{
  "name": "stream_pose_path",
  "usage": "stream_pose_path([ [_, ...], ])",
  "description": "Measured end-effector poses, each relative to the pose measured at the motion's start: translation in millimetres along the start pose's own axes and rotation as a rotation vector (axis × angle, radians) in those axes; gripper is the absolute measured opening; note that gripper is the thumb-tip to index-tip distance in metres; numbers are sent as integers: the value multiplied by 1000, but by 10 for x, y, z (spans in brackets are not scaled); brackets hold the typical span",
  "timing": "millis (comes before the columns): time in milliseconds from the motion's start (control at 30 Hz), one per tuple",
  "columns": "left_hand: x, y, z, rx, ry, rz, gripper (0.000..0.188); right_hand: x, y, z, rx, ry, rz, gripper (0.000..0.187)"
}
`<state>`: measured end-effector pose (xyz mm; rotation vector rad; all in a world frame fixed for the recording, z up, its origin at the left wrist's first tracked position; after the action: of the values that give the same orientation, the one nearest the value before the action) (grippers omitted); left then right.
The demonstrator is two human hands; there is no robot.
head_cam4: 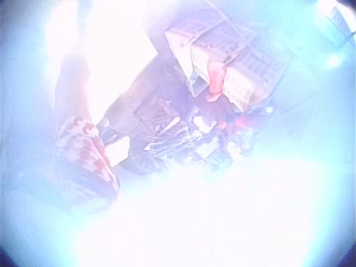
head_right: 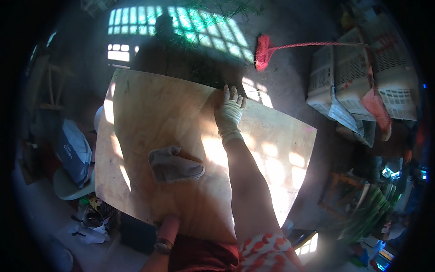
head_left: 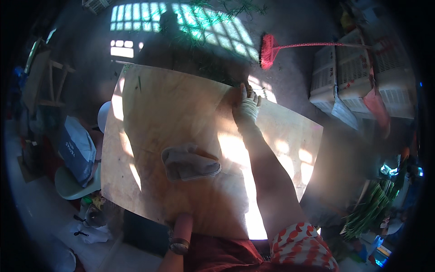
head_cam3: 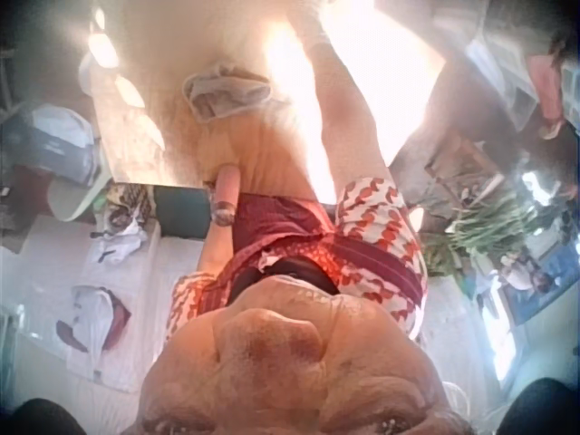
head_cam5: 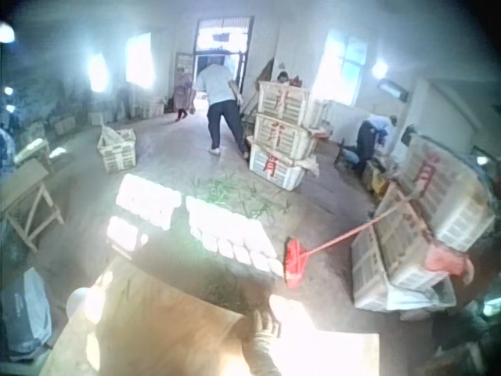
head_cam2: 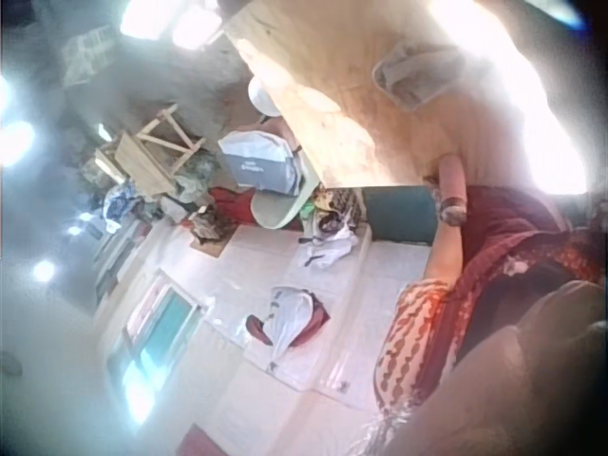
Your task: The person sweeps debris on a tiled floor using a red broom and a dustpan. They move a green mat aside, sweep the area, then replace the mat and continue sweeping around crates and boxes.
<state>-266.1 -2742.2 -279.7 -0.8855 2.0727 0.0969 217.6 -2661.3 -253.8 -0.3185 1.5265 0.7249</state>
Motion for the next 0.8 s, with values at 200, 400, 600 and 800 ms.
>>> stream_pose_path([
  [200, -6, -4, 49, 108, 213, 281, 29, -556, -824, -1535, -67, -111, 127, 62],
  [400, 327, 851, -1115, -82, 316, -57, 24, -1296, -2389, -3945, 385, 266, -77, 52],
  [600, 983, 1710, -1870, -277, 462, -276, 20, -1313, -3201, -6588, 725, 830, 21, 29],
  [800, 1171, 1487, -1924, -412, 643, -640, 25, -1497, -2841, -7079, 296, 651, -15, 18],
])
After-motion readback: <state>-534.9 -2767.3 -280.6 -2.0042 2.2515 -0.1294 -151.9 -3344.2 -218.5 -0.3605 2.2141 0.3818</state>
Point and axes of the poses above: each hand's wrist, its own z-axis towards the middle knuckle, its own x-axis out of the palm, y = z × x, the point moved 6 cm from there along z, towards the middle knuckle, and after that the axes turned 8 degrees about -x, right-handed, at the moved point
